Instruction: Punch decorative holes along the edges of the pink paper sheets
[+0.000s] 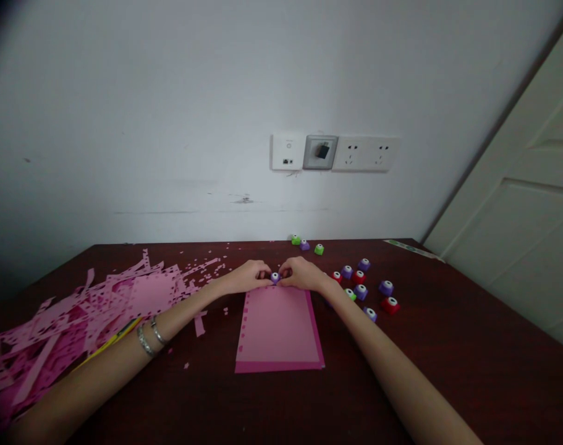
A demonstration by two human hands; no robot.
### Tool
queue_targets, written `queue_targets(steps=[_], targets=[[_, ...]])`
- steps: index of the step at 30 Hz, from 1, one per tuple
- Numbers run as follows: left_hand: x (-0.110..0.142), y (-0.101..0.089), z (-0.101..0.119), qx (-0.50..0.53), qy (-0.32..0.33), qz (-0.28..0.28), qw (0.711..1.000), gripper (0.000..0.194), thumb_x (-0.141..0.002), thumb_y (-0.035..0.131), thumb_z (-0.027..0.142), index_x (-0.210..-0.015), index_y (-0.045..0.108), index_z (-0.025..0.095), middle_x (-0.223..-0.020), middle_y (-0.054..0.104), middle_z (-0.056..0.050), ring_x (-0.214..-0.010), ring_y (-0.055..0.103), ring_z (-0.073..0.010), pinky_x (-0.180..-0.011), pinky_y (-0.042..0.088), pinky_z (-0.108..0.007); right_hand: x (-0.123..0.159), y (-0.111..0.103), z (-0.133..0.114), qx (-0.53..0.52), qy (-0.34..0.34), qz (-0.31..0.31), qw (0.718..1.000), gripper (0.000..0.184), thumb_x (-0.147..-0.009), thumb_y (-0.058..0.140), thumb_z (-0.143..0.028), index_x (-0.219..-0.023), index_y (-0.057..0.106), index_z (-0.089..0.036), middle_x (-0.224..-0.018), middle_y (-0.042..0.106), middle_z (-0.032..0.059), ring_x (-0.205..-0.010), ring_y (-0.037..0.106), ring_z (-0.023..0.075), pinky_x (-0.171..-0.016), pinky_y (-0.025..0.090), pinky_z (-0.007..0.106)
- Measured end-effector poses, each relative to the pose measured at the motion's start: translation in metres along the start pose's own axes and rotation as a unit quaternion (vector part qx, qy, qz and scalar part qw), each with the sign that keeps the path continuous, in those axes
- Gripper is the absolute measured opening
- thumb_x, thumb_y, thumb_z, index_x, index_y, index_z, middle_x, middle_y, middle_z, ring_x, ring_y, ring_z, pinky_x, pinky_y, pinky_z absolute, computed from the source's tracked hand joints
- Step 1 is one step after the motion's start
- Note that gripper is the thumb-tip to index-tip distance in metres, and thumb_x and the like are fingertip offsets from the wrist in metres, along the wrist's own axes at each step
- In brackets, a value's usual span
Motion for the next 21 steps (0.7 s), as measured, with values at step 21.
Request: queue_targets(steps=[21], targets=[[0.019,-0.012,-0.016,-0.011,-0.09,-0.131,0.987,0.037,-0.058,0.071,0.05,-0.071,0.058,0.017,-0.068,0.059,-0.001,-0.056,0.047,-0.0112,-0.05,0.027,-0.023,0.012,-0.013,0.004,0.027,0.058,-0.109,0.992,0.019,-0.059,0.069,-0.026,-0.073,0.065,-0.014,-0.069,0.066,0.004,-0.061,0.058,0.016,-0.052,0.04,0.024]])
Point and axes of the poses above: each hand's wrist, its own x-axis away from the middle knuckle, its own y-axis out of the palm, z = x × y, the point moved 5 cm from there along -x, towards the middle knuckle
